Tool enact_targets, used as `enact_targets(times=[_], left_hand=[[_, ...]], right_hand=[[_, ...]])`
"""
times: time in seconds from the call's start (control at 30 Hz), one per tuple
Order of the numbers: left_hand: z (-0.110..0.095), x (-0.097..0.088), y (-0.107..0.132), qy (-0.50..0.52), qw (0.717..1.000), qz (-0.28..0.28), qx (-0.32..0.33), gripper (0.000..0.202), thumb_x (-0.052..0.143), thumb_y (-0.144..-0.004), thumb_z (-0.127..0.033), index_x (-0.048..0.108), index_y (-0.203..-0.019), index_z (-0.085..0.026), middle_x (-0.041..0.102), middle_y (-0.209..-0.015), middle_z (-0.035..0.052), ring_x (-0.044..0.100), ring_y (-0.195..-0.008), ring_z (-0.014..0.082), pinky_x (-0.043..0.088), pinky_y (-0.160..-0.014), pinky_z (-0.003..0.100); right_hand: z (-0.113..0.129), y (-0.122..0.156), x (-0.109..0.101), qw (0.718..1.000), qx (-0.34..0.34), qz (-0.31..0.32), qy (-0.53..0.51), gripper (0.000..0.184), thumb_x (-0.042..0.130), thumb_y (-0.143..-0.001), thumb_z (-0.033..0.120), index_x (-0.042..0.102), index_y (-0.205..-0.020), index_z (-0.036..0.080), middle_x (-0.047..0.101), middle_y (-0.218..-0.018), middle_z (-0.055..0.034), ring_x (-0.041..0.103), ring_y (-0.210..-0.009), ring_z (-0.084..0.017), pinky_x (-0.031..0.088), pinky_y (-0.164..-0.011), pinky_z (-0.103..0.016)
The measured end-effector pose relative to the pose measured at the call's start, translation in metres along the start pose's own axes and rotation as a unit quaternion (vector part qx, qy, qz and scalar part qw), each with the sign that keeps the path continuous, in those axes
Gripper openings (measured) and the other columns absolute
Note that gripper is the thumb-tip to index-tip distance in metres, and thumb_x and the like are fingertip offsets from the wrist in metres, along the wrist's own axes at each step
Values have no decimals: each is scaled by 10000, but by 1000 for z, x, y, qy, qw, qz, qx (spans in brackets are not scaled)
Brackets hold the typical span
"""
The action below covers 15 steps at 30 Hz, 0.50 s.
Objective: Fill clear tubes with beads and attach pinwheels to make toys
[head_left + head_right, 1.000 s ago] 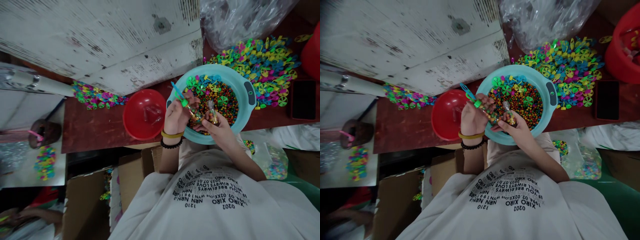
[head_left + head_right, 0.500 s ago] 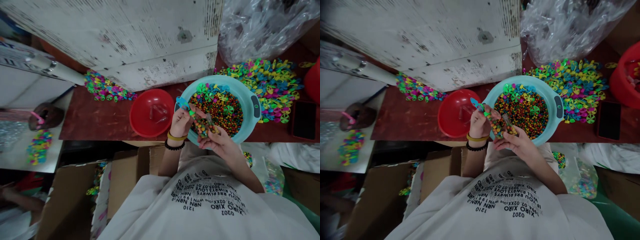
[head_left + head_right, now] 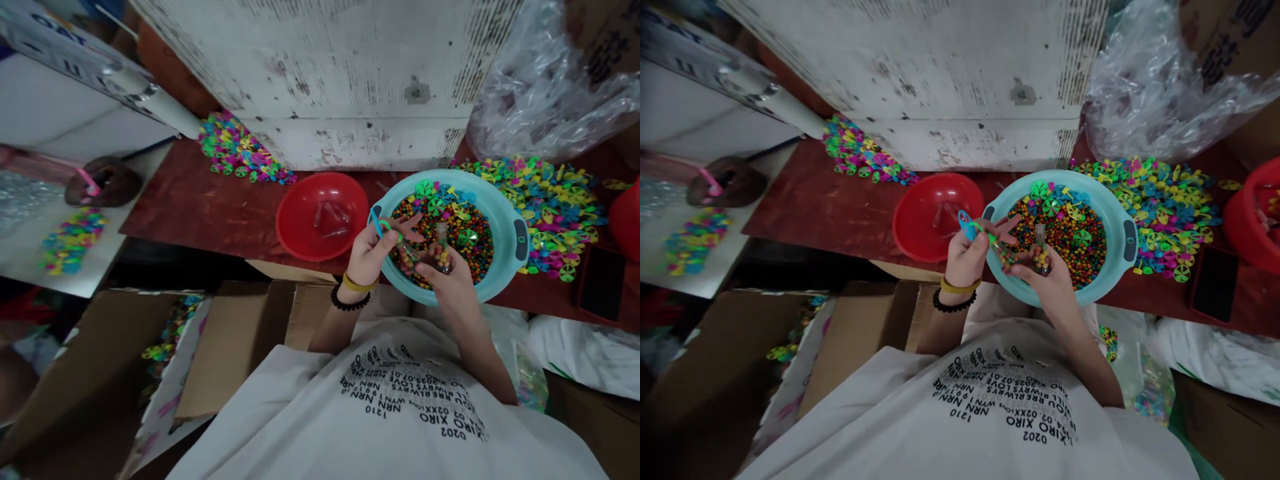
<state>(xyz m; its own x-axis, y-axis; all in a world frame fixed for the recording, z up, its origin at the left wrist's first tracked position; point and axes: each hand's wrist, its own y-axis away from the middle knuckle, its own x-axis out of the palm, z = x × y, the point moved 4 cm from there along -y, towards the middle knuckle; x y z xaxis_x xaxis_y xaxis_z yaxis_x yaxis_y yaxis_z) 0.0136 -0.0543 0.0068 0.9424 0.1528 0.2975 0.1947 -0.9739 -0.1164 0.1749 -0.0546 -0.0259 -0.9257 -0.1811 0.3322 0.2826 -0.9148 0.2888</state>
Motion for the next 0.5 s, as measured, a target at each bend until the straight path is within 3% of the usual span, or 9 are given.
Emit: enact_targets(times=[0.1,0.17,0.23,0.3,0.33,0.4,0.43,0.5], left_hand=[[-20,2,17,-6,997,64,35,467,781,-888,-669,642,-840,-225,772,-762,48,780,-1177,354,493,-1204,611],[-32,6,31,3,992,119,44,418,751,-936,-613,614,-841,-229,793,-791,66,765,-1217,372,565,-1106,611],[-44,12,46,-2,983,171,71,360,718,-977,-556,613,-849,-236,817,-847,72,751,-1253,358,566,-1109,600],[-52,10,60,-14,976,195,95,347,711,-981,-562,634,-860,-247,804,-807,44,794,-1154,327,560,-1131,577],[-54,2,66,-8,977,182,107,359,717,-967,-595,647,-875,-254,770,-733,17,824,-1010,302,598,-1075,547],[-57,-34,77,35,985,78,149,396,727,-932,-665,680,-968,-274,635,-585,-53,742,-612,202,664,-790,417],[-58,-63,84,59,981,-12,187,411,725,-929,-680,688,-1041,-286,557,-549,-85,612,-463,143,617,-626,333],[-57,-133,107,74,936,-218,265,409,702,-973,-632,672,-1180,-280,474,-582,-115,386,-377,68,459,-464,231]], right_hand=[[0,8,8,993,52,70,-74,544,1019,-568,474,650,-899,250,732,-862,0,725,-804,-221,658,-804,-404],[-4,18,15,984,93,127,-88,556,1032,-560,482,686,-922,240,718,-848,1,716,-771,-213,653,-745,-380],[-9,28,19,974,122,170,-88,577,1037,-564,496,697,-955,242,721,-847,2,712,-751,-209,645,-712,-364],[-14,34,20,973,115,187,-74,615,1044,-562,509,686,-995,259,746,-903,-6,729,-811,-216,644,-748,-357],[-16,34,20,974,93,195,-64,637,1042,-565,531,675,-1017,270,762,-965,-18,740,-873,-226,645,-796,-366],[-16,32,15,977,18,206,-44,646,989,-624,642,654,-1048,289,771,-1110,-49,747,-992,-245,633,-897,-408],[-14,30,10,979,-27,202,-32,627,929,-681,709,648,-1055,292,764,-1149,-59,745,-1014,-247,622,-924,-426],[-9,24,-6,983,-107,152,2,563,772,-822,785,655,-1050,285,751,-1118,-60,734,-948,-220,607,-900,-415]])
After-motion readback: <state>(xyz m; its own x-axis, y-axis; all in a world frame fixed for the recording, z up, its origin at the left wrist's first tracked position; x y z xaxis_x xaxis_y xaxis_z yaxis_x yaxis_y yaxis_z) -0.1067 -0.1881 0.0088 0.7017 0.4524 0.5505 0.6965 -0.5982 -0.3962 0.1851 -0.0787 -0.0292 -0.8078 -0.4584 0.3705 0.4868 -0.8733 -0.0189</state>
